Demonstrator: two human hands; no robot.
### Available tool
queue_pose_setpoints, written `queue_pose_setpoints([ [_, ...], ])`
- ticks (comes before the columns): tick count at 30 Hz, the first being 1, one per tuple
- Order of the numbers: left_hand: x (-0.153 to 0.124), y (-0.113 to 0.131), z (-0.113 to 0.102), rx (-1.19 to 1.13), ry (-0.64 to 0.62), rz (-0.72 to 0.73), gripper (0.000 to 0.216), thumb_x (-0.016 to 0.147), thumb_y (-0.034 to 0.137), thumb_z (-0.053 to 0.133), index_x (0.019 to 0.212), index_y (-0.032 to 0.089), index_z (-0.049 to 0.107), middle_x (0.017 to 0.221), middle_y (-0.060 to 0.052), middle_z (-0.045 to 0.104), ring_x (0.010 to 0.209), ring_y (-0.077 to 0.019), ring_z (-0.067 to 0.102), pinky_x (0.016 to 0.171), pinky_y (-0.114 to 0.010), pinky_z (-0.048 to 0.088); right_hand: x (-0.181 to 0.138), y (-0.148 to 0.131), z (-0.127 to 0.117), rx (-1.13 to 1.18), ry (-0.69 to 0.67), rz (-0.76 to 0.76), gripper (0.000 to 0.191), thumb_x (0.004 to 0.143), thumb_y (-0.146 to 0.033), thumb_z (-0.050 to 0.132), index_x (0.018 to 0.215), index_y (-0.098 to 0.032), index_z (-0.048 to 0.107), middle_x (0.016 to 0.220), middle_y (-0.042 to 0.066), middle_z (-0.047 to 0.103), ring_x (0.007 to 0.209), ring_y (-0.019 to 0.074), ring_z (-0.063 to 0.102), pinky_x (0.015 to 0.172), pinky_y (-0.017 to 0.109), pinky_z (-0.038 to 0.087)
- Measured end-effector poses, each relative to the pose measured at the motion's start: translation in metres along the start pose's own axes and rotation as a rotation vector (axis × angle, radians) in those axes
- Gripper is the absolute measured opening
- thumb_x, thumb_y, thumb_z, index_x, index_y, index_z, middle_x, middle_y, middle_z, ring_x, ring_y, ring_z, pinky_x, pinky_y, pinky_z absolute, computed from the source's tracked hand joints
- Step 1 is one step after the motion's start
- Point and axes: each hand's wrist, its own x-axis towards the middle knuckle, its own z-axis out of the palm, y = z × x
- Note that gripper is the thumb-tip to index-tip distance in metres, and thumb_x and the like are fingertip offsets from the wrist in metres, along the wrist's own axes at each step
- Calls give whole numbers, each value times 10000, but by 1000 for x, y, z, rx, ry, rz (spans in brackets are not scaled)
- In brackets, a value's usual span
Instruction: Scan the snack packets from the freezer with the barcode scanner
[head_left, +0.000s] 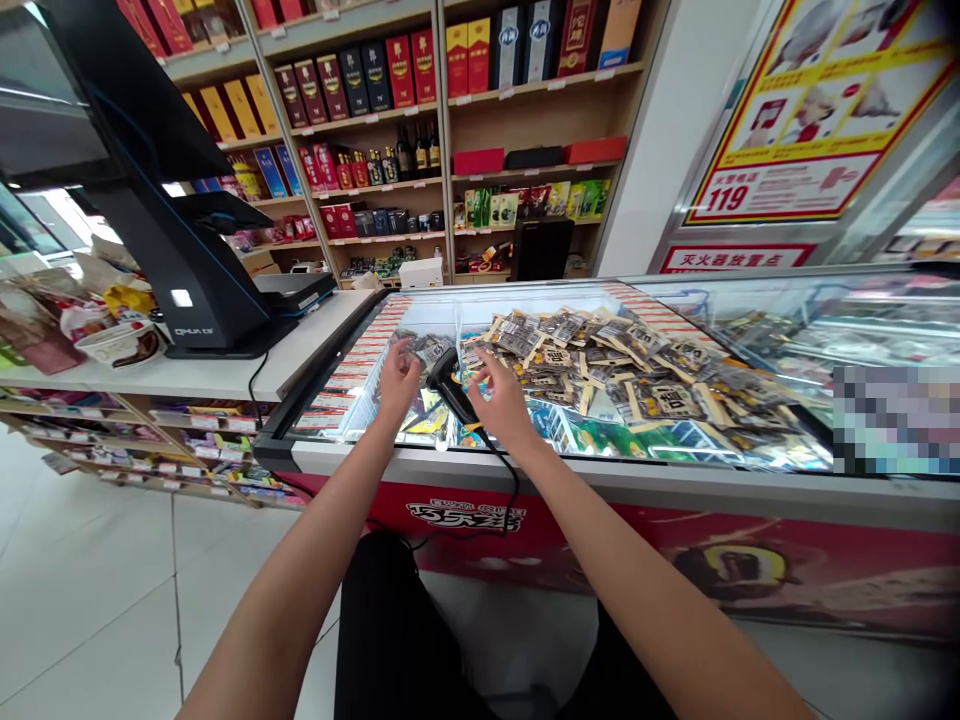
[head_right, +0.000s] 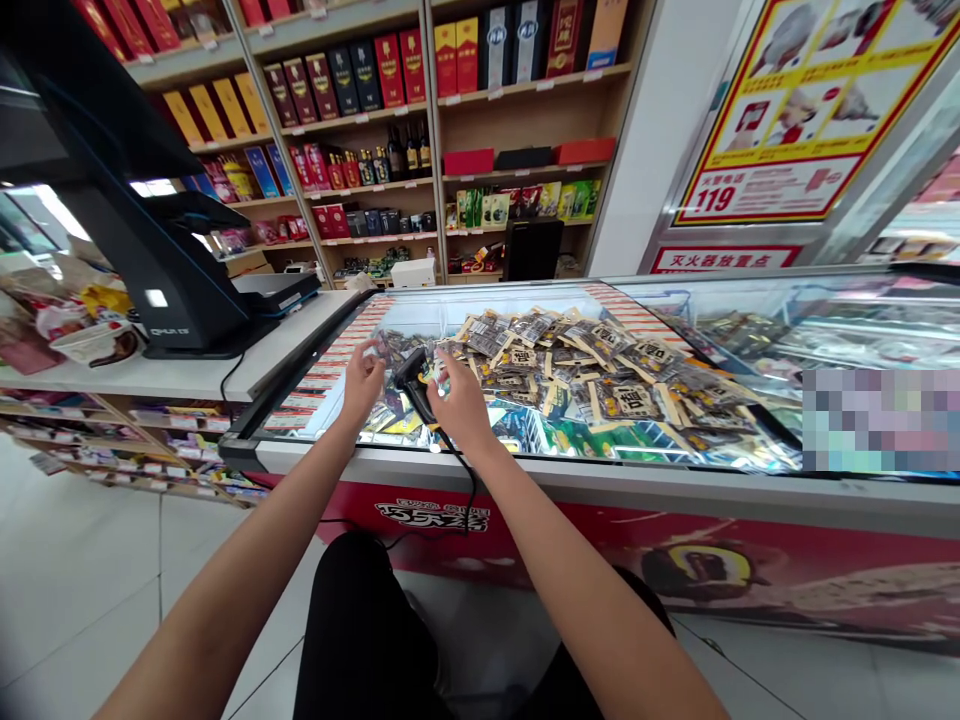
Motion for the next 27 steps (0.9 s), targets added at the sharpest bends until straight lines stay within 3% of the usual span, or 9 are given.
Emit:
queue_pose_setpoints([
  [3,-3,11,-2,-243,-44,-9,849,828,407,695,1615,235,425,651,99,436,543,-118,397,584,-259,354,1,-2,-27,367,37,152,747,954,-342,620,1680,-318,444,789,-3,641,632,201,544,690,384,561],
  [6,-6,17,-2,-379,-141,-53,1075,779,427,739,1721,281,242,617,125,391,488,-98,332,541,-253,291,4,-1,-55,591,77,231,862,872,-307,656,1689,-405,395,765,-42,629,505,145,387,511,307,436],
  [8,-8,18,0,-404,-199,-74,1120,764,411,758,1735,288,213,602,130,376,470,-94,344,534,-255,289,6,2,-67,649,93,240,881,829,-296,658,1668,-415,417,777,-49,640,481,124,338,474,283,383],
  [11,-11,19,1,-397,-243,-67,1103,770,383,775,1729,281,241,593,130,378,466,-97,391,535,-258,315,8,10,-70,664,68,265,918,776,-282,656,1659,-389,430,720,-72,605,468,112,307,454,258,332],
  [16,-15,22,0,-318,-223,-48,1034,810,313,727,1725,260,251,575,127,379,471,-106,382,531,-264,312,8,19,-53,632,93,333,968,738,-289,639,1682,-336,427,559,-125,409,453,114,246,457,258,259],
  [22,-22,29,0,-305,-229,-51,899,844,297,705,1672,210,364,554,105,365,500,-115,329,566,-289,313,5,18,-53,636,69,327,941,721,-303,646,1642,-354,459,527,-134,385,474,134,256,465,264,260],
  [25,-24,29,0,-276,-204,-58,790,832,307,678,1592,219,478,568,90,361,516,-131,344,585,-292,328,3,17,-61,626,65,339,918,712,-298,663,1612,-341,488,545,-131,409,478,133,291,474,264,284],
  [27,-26,28,-5,-172,-131,-64,582,846,328,622,1421,237,628,578,69,369,533,-148,375,592,-291,339,1,17,-66,621,104,318,821,728,-302,679,1539,-331,555,556,-123,417,481,131,309,484,268,303],
])
